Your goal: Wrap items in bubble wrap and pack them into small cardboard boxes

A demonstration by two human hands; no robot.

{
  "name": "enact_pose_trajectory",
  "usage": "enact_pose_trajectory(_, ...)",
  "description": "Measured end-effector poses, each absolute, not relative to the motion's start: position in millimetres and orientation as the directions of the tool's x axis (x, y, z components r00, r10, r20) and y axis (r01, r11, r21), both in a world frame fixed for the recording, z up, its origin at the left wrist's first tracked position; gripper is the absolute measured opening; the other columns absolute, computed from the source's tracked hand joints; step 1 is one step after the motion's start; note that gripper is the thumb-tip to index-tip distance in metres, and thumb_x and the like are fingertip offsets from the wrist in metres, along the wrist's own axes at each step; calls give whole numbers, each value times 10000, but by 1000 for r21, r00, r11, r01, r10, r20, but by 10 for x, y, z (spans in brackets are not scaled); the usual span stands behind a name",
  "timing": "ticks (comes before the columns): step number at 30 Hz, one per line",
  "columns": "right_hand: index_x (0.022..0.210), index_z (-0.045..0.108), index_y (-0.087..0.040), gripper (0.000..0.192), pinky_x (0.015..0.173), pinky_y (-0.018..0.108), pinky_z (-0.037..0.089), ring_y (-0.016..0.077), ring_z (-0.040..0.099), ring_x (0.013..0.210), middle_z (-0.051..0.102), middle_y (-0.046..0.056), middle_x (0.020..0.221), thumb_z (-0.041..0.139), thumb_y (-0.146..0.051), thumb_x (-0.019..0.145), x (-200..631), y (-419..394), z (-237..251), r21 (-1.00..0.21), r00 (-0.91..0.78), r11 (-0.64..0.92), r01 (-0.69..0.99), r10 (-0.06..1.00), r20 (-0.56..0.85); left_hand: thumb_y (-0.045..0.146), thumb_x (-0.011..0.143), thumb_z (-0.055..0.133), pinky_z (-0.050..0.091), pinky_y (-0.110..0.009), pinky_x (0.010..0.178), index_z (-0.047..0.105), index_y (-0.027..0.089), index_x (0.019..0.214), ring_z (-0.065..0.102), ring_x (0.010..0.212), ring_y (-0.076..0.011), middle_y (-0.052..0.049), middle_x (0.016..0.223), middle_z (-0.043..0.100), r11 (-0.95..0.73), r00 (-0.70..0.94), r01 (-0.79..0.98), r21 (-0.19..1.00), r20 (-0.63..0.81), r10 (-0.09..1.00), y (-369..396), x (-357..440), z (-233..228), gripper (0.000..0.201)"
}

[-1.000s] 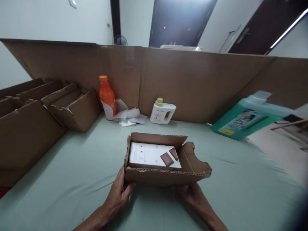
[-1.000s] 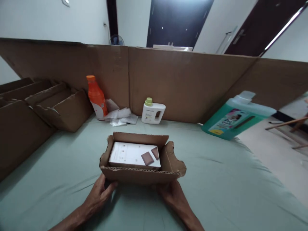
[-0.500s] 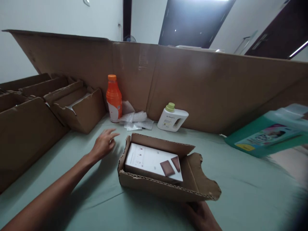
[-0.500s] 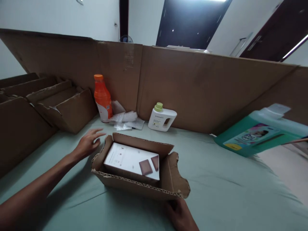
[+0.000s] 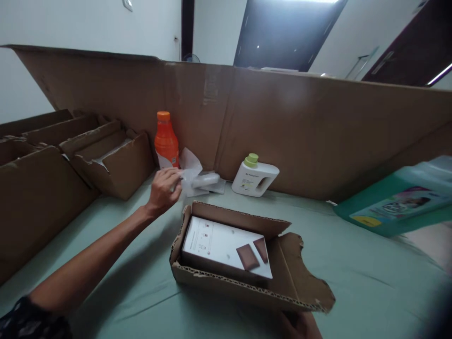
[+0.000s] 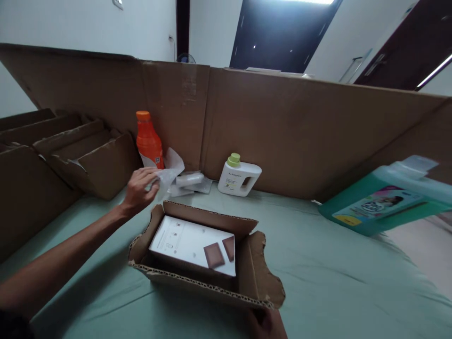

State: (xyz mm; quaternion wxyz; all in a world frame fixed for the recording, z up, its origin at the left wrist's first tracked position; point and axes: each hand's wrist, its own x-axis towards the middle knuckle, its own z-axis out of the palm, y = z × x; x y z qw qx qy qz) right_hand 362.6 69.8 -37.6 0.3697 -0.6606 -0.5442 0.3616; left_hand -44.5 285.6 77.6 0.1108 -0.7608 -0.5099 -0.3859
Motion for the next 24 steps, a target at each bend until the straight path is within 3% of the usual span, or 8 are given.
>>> enact_pose_trajectory(5, 761, 750, -179, 354, 707, 416, 619, 335, 728, 770, 764, 126, 765, 747, -519, 661, 3455, 814, -97, -916, 71, -77, 394, 996, -53, 127, 860, 588, 534, -384, 955, 695, 182, 931, 700, 1073, -234, -66, 1025, 753, -503, -61, 814, 292, 903, 426, 1526, -920, 959, 140)
enact_pose_trajectory(7, 773, 737, -186, 341, 719, 401, 614, 319, 726, 780, 763, 109, 760, 750, -506, 656, 3382, 845, 16, -930, 73, -67, 361, 996, -43, 127, 855, 593, 550, -345, 895, 679, 186, 872, 721, 1016, -223, -50, 992, 758, -435, -118, 837, 331, 886, 448, 982, -1046, 834, 106)
enact_pose_trajectory(10, 865, 733, -190, 380, 795, 405, 600, 312, 727, 866, 779, 101, 855, 762, -496, 643, 3323, 836, 154, -948, 168, -86, 305, 985, -35, 129, 866, 590, 567, -295, 809, 685, 194, 904, 737, 912, -193, -39, 986, 761, -350, -151, 844, 406, 807, 571, 293, -1058, 612, 122)
enact_pose_trajectory(12, 904, 724, -191, 410, 832, 416, 589, 309, 722, 908, 780, 103, 922, 762, -504, 642, 3313, 744, 225, -957, 288, -104, 271, 957, -22, 91, 858, 592, 576, -296, 808, 683, 202, 960, 735, 926, -197, -42, 1008, 757, -377, -127, 810, 449, 762, 634, -33, -982, 540, 176)
enact_pose_trajectory(16, 924, 717, -205, 361, 885, 425, 566, 298, 712, 946, 768, 114, 973, 700, -526, 760, 3214, 263, 292, -946, 446, -119, 302, 895, 30, 6, 821, 599, 581, -333, 862, 660, 209, 1024, 716, 1021, -227, -69, 1076, 739, -503, -28, 729, 465, 754, 656, -315, -742, 610, 293)
enact_pose_trajectory(19, 1019, 727, -215, 392, 885, 413, 574, 301, 715, 984, 765, 134, 1053, 695, -541, 805, 2927, -215, 235, -945, 274, -121, 305, 961, -34, 28, 840, 572, 591, -330, 846, 664, 204, 1057, 717, 983, -218, -93, 1064, 742, -555, 69, 683, 474, 716, 695, -331, -418, 665, 294)
enact_pose_trajectory(22, 1368, 599, -220, 775, 957, 419, 558, 339, 649, 1196, 653, 166, 1355, 766, -619, 725, 2518, -526, 153, -985, -72, -51, 162, 995, -63, 73, 839, 544, 594, -351, 861, 669, 169, 1105, 718, 979, -228, -124, 1073, 751, -650, 268, 554, 520, 627, 731, -371, 36, 589, 309)
enact_pose_trajectory(24, 1475, 495, -203, 942, 1000, 417, 533, 343, 619, 1241, 615, 170, 1402, 755, -683, 706, 2297, -577, 137, -996, -162, -60, 63, 984, -70, 123, 831, 556, 589, -378, 882, 688, 163, 1093, 716, 1002, -247, -138, 1131, 744, -688, 417, 443, 574, 547, 725, -443, 291, 508, 297)
